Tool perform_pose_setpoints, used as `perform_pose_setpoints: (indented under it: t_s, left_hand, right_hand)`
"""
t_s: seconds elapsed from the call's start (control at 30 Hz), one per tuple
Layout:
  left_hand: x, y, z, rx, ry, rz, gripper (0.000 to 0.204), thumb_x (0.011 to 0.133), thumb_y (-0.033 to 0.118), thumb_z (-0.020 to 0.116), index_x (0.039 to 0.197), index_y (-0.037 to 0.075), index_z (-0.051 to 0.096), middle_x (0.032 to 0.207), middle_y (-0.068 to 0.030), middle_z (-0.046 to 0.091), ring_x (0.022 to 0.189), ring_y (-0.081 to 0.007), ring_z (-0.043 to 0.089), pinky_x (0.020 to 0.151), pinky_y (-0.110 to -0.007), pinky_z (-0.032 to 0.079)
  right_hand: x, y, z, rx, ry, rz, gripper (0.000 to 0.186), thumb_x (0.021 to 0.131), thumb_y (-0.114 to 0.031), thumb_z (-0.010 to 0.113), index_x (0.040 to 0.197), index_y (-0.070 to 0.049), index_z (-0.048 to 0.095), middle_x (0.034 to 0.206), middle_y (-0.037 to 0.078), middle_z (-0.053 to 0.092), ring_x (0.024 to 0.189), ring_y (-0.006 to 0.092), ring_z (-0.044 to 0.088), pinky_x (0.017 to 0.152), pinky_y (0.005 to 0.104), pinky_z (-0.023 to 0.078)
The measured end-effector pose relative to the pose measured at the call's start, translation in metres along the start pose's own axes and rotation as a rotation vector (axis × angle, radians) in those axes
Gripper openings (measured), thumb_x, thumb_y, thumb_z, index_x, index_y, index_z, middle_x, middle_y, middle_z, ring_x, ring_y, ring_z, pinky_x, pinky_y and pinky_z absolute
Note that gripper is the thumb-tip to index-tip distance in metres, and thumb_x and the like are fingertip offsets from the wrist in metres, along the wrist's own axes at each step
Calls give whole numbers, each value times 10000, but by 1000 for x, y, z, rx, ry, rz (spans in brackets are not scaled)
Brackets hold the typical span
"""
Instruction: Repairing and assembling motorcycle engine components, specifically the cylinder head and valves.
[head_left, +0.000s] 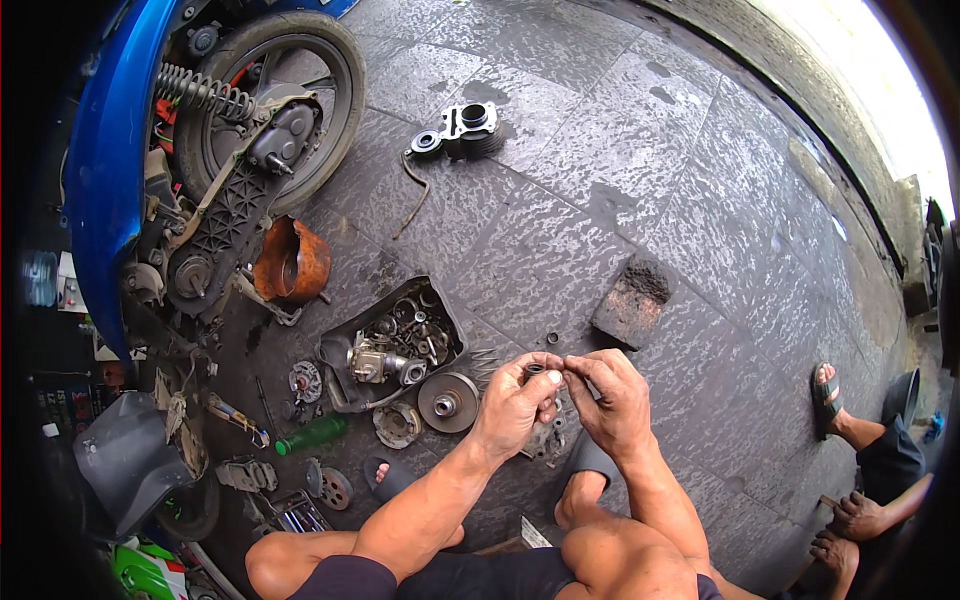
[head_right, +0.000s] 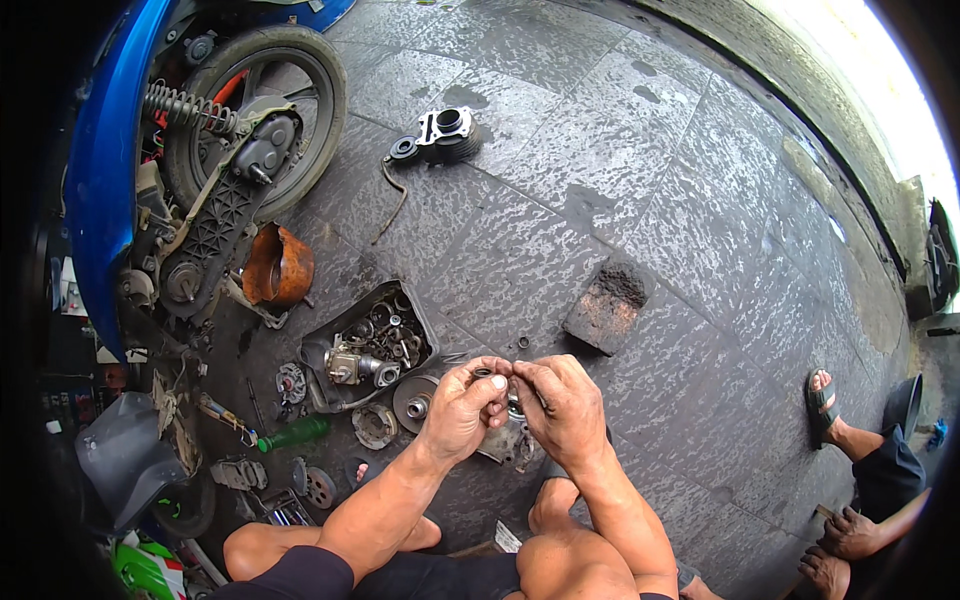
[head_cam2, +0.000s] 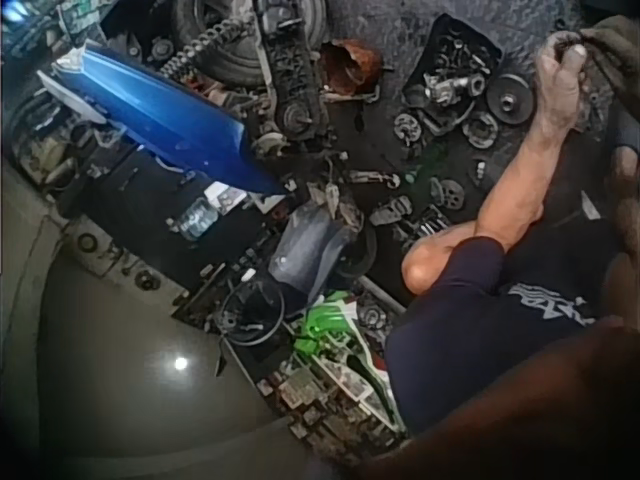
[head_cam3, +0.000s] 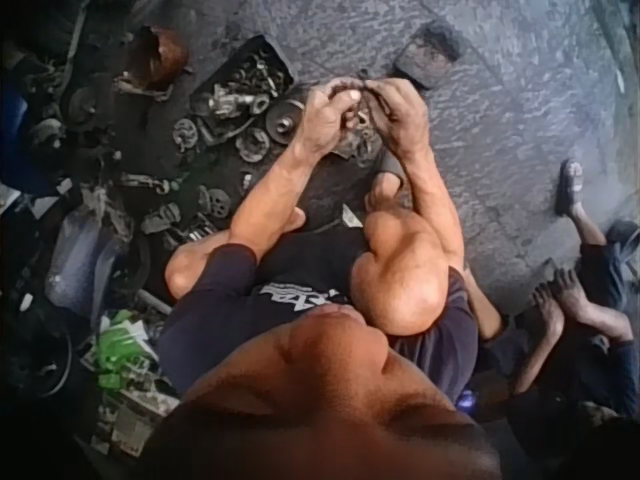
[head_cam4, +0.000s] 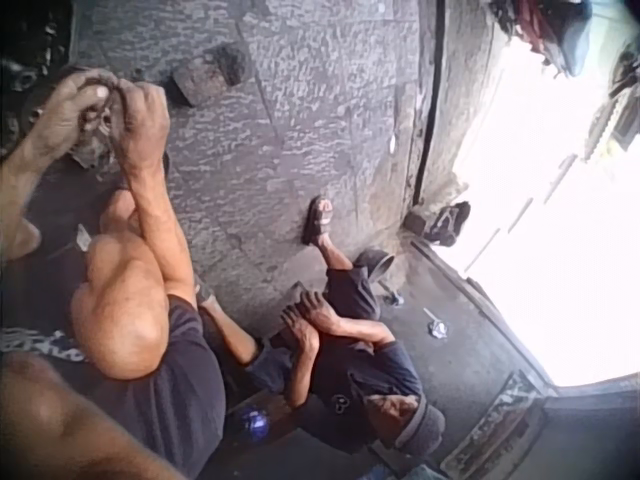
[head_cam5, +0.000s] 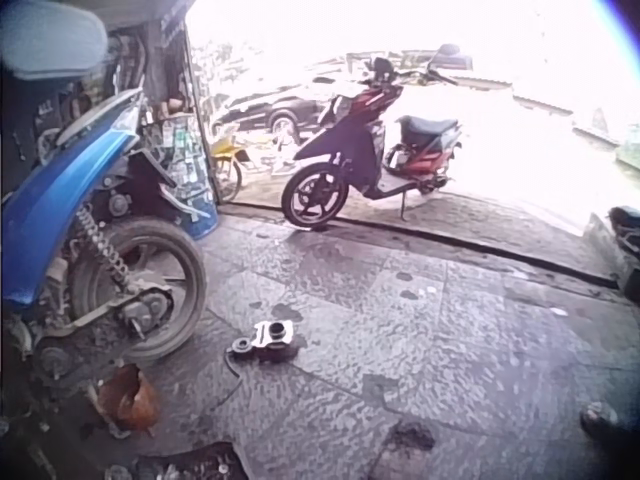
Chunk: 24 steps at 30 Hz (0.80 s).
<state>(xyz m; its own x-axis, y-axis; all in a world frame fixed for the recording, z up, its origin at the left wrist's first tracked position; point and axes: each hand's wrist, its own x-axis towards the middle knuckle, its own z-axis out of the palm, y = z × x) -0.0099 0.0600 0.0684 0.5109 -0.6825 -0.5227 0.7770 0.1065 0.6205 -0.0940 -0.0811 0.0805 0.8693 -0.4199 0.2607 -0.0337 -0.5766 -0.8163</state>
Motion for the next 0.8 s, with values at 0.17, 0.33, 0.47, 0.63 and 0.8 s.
perform_pose_setpoints:
  t_s: [0.17,0.33,0.47,0.63,0.8]
  left_hand:
    - [-3,1,-4,-76,-162,6,405,963,151,424,1307,-45,508,929,-53,544,790,-130,490,733,-297,448]
    - [-6,1,-1,381,-19,148,437,1017,108,507,1414,-67,452,1123,-75,618,917,-110,567,814,-264,489]
    - [-7,-2,6,455,32,242,481,983,46,618,1420,-66,451,1209,-97,632,1056,-113,598,928,-270,503]
    - [-7,1,6,420,66,212,437,925,4,693,1307,-45,487,1140,-125,669,1053,-143,637,954,-294,528]
    - [-7,0,5,277,26,179,417,921,20,710,1270,-27,487,1115,-132,676,1024,-148,649,932,-297,543]
  right_hand:
    - [0,0,0,163,51,243,106,834,22,707,940,13,714,846,124,695,732,220,680,662,318,535]
    - [-4,-7,2,225,69,199,103,835,24,702,937,20,705,834,112,684,733,180,660,665,295,518]
    - [-6,-6,4,271,87,208,98,834,30,699,932,23,697,839,92,665,745,149,627,682,279,499]
    - [-8,-1,7,381,101,264,109,846,25,713,955,20,706,841,85,675,739,134,648,657,271,520]
    - [-12,-1,8,602,104,410,58,889,-6,703,933,30,691,885,72,677,773,111,649,688,252,526]
